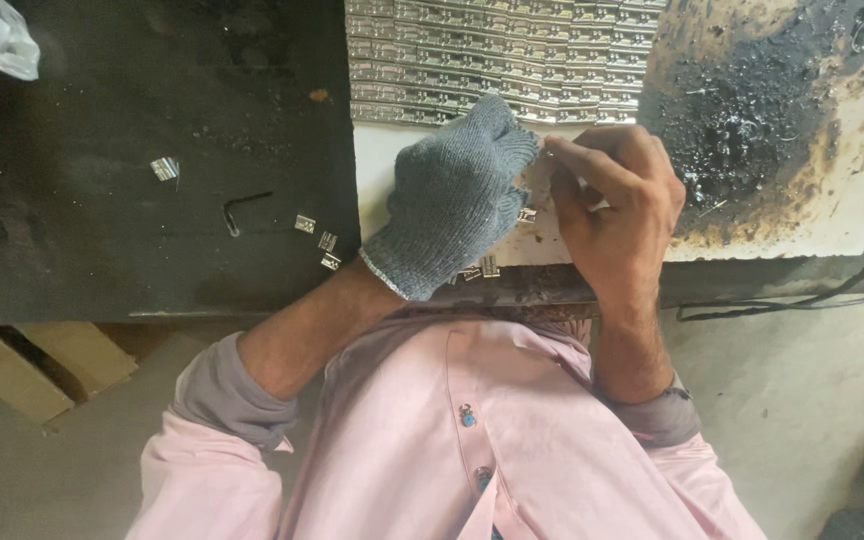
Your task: The person places small metallic components onto a grid-like board using both hands. They repeatedly pick up components from a pile and position them into slots on the board. The person also handles a plastic bag containing additional components.
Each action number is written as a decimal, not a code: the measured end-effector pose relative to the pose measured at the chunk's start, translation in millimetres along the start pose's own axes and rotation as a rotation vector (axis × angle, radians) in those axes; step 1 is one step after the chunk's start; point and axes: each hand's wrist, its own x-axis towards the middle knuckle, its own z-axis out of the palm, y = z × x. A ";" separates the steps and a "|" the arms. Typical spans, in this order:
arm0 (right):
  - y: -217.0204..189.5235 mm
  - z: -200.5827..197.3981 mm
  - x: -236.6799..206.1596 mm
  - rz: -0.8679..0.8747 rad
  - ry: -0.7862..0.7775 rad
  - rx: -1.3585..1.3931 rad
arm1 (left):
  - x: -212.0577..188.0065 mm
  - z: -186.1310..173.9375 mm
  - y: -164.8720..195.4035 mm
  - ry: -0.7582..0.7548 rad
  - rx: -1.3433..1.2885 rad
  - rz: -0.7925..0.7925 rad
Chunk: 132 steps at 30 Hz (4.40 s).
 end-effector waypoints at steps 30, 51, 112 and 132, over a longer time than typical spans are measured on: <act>-22.6 -3.1 -1.6 -0.022 -0.224 0.201 | -44.9 -57.4 6.2 -0.216 0.071 0.033; -67.5 47.3 26.6 -0.270 -0.152 0.031 | -68.2 -71.5 -38.4 0.232 0.073 -0.132; -49.3 16.0 -2.5 -0.112 -0.243 0.148 | -61.0 -68.3 -21.6 0.030 0.094 -0.035; -52.9 64.1 24.9 -0.126 -0.016 0.088 | -56.3 -39.2 -39.4 0.282 0.057 -0.153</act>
